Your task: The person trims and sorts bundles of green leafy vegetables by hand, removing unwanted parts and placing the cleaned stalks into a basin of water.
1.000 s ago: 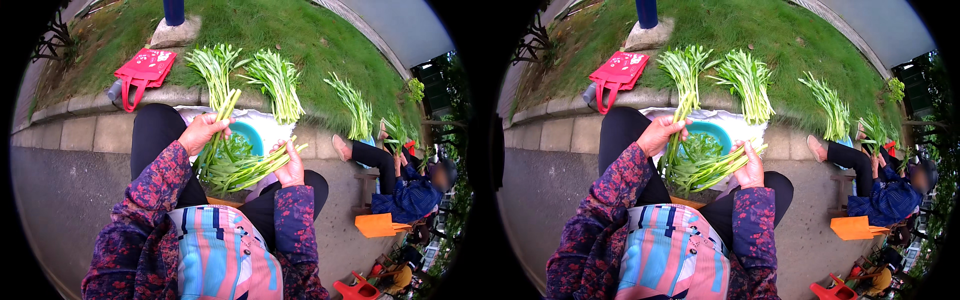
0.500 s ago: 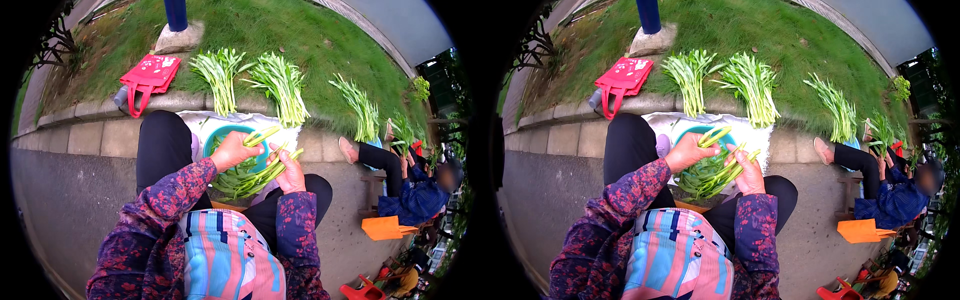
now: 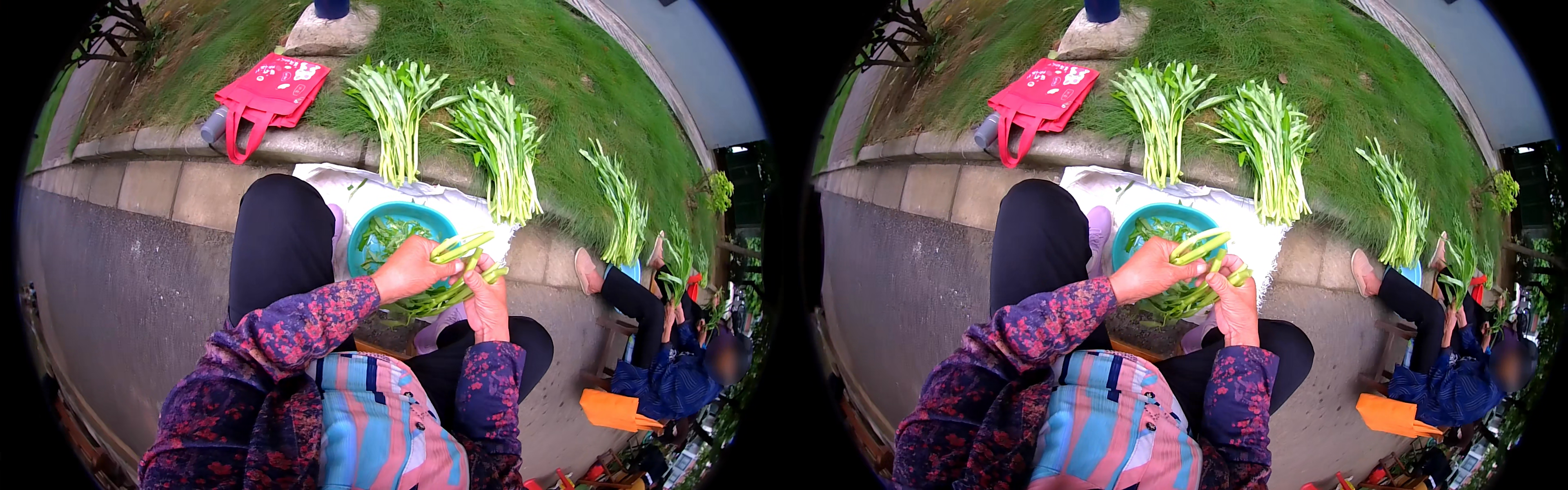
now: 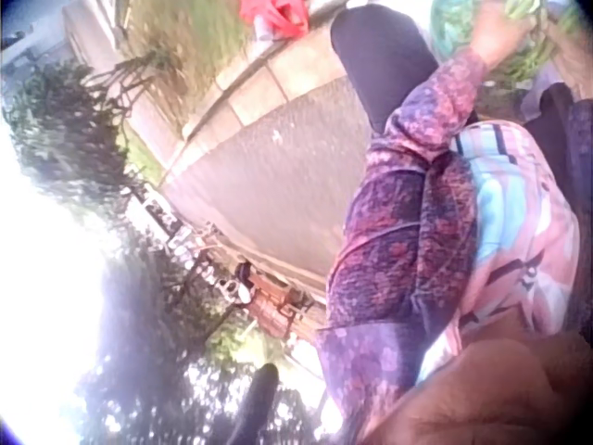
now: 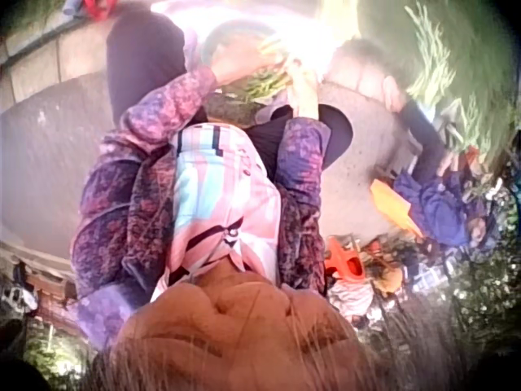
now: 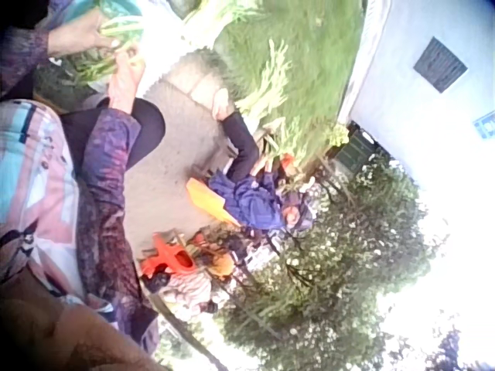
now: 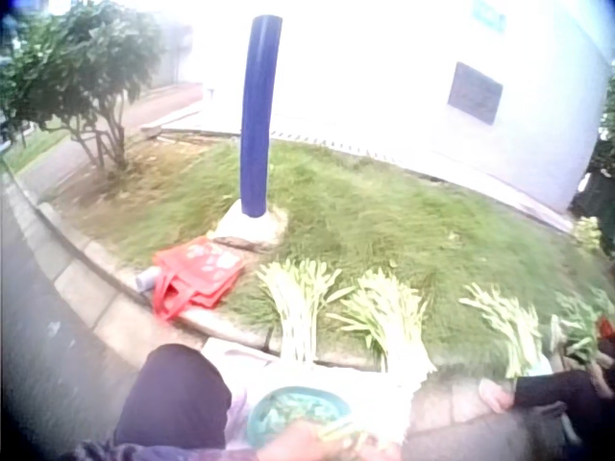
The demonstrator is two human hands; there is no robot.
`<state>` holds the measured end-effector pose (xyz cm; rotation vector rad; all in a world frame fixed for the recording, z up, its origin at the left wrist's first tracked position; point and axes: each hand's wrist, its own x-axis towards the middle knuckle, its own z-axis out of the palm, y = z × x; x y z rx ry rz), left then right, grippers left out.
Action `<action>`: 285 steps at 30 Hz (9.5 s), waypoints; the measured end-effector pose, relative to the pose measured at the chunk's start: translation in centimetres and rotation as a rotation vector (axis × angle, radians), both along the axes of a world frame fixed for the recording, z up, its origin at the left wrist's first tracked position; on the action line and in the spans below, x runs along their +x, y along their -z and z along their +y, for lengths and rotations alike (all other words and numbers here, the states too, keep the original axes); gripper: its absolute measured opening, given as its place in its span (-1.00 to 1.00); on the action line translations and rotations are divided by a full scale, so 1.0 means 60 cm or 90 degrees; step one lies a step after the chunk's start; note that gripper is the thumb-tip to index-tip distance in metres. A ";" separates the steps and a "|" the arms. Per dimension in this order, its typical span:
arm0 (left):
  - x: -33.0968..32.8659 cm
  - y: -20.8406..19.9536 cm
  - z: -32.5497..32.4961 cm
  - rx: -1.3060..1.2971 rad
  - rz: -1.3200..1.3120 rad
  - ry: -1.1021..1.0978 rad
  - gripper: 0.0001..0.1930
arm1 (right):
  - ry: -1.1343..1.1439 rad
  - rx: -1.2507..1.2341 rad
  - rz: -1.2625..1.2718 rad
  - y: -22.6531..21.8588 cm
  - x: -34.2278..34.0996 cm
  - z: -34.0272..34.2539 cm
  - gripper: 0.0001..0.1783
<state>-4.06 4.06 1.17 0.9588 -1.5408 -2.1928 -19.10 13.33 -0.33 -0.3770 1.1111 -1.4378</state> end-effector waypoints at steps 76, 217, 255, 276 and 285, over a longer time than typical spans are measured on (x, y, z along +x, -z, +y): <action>0.008 -0.052 -0.014 0.005 -0.025 -0.218 -0.88 | 0.269 -0.048 0.104 -0.026 -0.090 0.046 -0.82; -0.010 0.023 0.007 -0.210 -0.159 0.066 -0.80 | 0.062 0.151 0.274 -0.025 -0.029 0.026 -0.86; -0.025 0.065 0.027 -0.118 -0.102 0.001 -0.60 | 0.102 0.176 0.210 -0.002 -0.019 0.011 -0.87; -0.034 0.052 0.015 -0.233 -0.113 -0.127 -0.88 | -0.008 0.155 0.258 -0.007 0.000 0.005 -0.89; -0.014 0.081 -0.016 -0.329 -0.196 -0.224 -0.76 | -0.012 0.162 0.241 -0.019 -0.011 0.013 -0.86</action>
